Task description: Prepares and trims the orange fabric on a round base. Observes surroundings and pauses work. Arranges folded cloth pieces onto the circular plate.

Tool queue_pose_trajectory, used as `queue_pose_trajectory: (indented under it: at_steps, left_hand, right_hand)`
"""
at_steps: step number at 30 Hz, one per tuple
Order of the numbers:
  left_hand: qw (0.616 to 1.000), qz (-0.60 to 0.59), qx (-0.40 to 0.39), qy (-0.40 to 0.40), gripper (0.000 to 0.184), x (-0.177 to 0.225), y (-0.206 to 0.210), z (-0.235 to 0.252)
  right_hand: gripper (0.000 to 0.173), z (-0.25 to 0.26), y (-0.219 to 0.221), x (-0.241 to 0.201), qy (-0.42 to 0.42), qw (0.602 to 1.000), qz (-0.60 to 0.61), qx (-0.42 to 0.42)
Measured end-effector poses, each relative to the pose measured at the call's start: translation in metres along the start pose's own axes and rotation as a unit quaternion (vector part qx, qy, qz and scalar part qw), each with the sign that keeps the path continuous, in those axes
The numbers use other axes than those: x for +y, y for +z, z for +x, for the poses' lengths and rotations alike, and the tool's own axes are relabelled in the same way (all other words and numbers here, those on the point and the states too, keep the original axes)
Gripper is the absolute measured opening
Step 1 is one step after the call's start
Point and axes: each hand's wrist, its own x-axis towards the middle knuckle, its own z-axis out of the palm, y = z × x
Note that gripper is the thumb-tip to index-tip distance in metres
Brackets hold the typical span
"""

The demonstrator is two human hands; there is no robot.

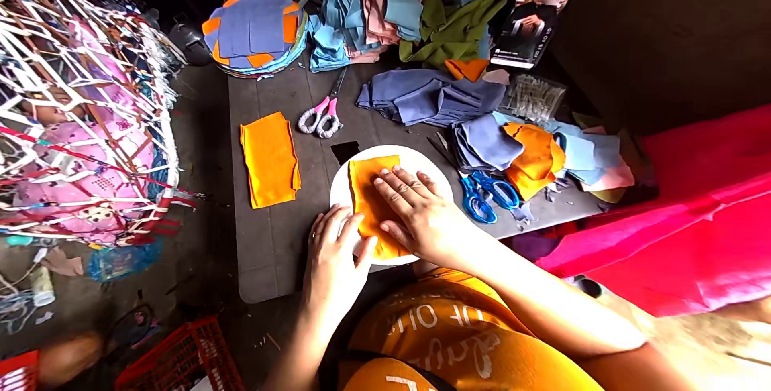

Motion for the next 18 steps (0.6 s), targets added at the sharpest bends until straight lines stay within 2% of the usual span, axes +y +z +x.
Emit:
queue_pose_trajectory:
  at_steps: [4,14,16,18]
  left_hand:
    - [1.000,-0.019,-0.004,-0.005,0.035,-0.002,-0.001,-0.001]
    - [0.998,-0.066,-0.007,-0.013,0.033,-0.005,-0.007,0.000]
    - [0.998,-0.068,-0.006,-0.015,0.033,-0.004,-0.007,0.000]
    - [0.998,-0.068,-0.006,-0.015,0.034,-0.004,-0.007,0.001]
  right_hand:
    - [0.063,0.005,0.005,0.001,0.001,0.998,0.001,-0.063]
    - [0.066,0.005,0.003,0.002,0.002,0.996,0.011,-0.083]
    - [0.064,0.001,-0.002,0.004,0.002,0.999,0.034,-0.041]
    - [0.057,-0.008,-0.008,0.010,0.009,0.998,0.045,0.047]
